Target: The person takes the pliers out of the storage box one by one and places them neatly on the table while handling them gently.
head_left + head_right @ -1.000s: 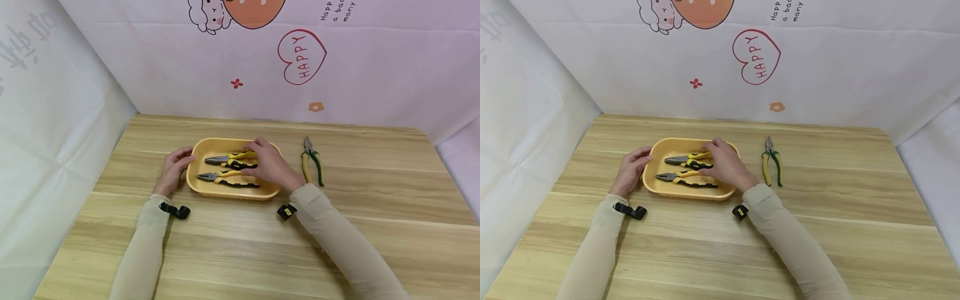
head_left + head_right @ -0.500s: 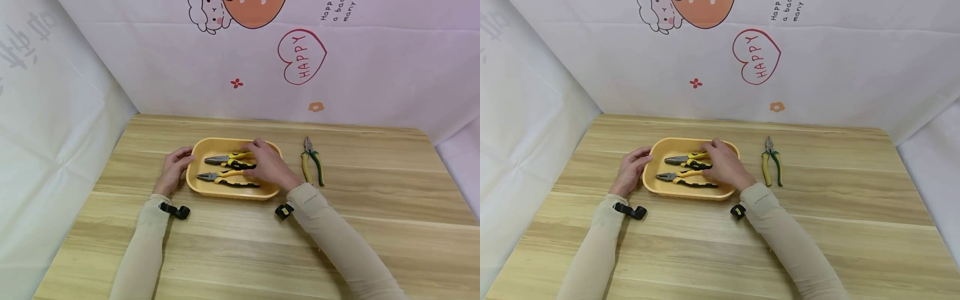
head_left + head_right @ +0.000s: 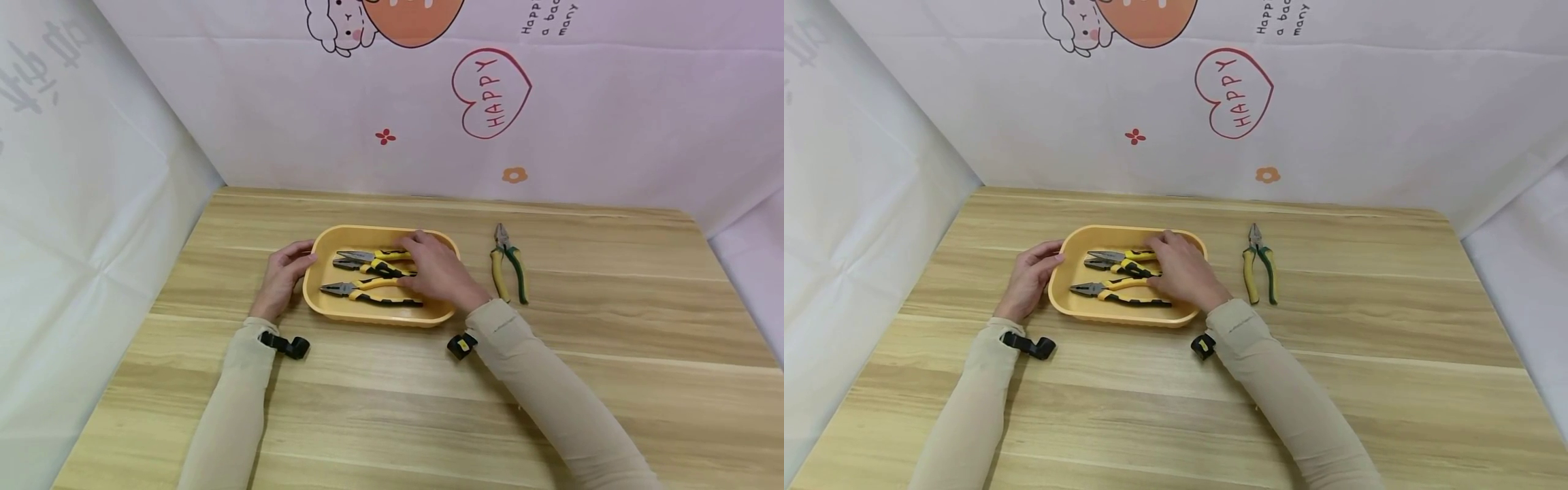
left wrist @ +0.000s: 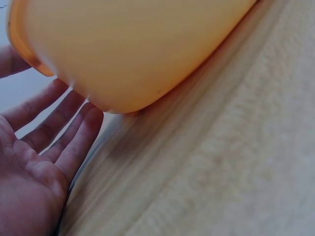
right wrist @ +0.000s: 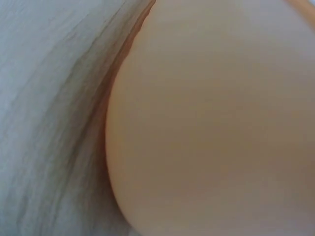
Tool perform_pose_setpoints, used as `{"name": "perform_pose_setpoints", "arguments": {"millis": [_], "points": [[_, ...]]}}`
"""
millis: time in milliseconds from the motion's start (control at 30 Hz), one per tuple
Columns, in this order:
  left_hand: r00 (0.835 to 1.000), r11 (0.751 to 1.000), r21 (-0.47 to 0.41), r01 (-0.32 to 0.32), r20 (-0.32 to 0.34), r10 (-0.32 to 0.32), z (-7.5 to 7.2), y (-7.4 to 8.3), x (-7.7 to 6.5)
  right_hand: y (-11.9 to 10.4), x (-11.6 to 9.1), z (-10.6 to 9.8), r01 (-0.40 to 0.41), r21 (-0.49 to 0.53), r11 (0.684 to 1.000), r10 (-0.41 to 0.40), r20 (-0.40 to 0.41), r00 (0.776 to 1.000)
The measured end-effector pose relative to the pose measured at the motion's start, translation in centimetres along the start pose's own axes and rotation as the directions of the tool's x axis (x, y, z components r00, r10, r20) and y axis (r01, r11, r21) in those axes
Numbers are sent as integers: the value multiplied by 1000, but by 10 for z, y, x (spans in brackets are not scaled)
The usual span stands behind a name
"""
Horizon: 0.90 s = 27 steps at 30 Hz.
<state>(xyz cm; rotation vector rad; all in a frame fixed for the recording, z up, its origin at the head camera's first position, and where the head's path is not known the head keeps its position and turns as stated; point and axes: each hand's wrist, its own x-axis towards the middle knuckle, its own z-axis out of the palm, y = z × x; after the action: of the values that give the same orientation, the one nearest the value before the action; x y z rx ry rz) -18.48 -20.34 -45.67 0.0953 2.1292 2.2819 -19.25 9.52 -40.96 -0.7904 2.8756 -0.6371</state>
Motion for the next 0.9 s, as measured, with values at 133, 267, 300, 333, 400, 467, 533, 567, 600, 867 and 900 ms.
{"name": "perform_pose_setpoints", "arguments": {"millis": [133,267,300,333,400,467,533,567,600,867,900], "points": [[1000,1000,-3,0,1,0,0,0,0,0,0,-1,-10,-12,1000,10,17,1000],[1000,1000,-2,2,0,-2,0,0,0,0,0,-1,-6,-6,1000,6,24,1000],[1000,1000,-2,3,0,-3,0,0,0,0,0,-1,-3,-3,1000,3,25,1000],[1000,1000,-3,4,-1,-4,0,0,0,0,0,-1,0,-1,1000,0,27,1000],[1000,1000,-2,6,-1,-6,0,1,0,0,0,-1,3,2,1000,-3,33,999],[1000,1000,-3,7,-1,-7,0,1,0,0,0,-1,1,5,1000,-1,42,999],[1000,1000,-3,6,1,-6,0,1,0,0,-1,-1,-2,5,1000,2,51,999],[1000,1000,-4,6,2,-6,1,1,0,0,-1,-1,-6,6,1000,5,55,998],[1000,1000,-5,5,3,-5,1,1,0,0,-1,-1,-9,8,1000,9,59,998],[1000,1000,-5,5,6,-5,0,1,0,-1,-1,0,-11,19,1000,10,65,998],[1000,1000,-4,5,5,-5,0,0,0,-1,-1,0,-7,19,1000,6,62,998]]}}
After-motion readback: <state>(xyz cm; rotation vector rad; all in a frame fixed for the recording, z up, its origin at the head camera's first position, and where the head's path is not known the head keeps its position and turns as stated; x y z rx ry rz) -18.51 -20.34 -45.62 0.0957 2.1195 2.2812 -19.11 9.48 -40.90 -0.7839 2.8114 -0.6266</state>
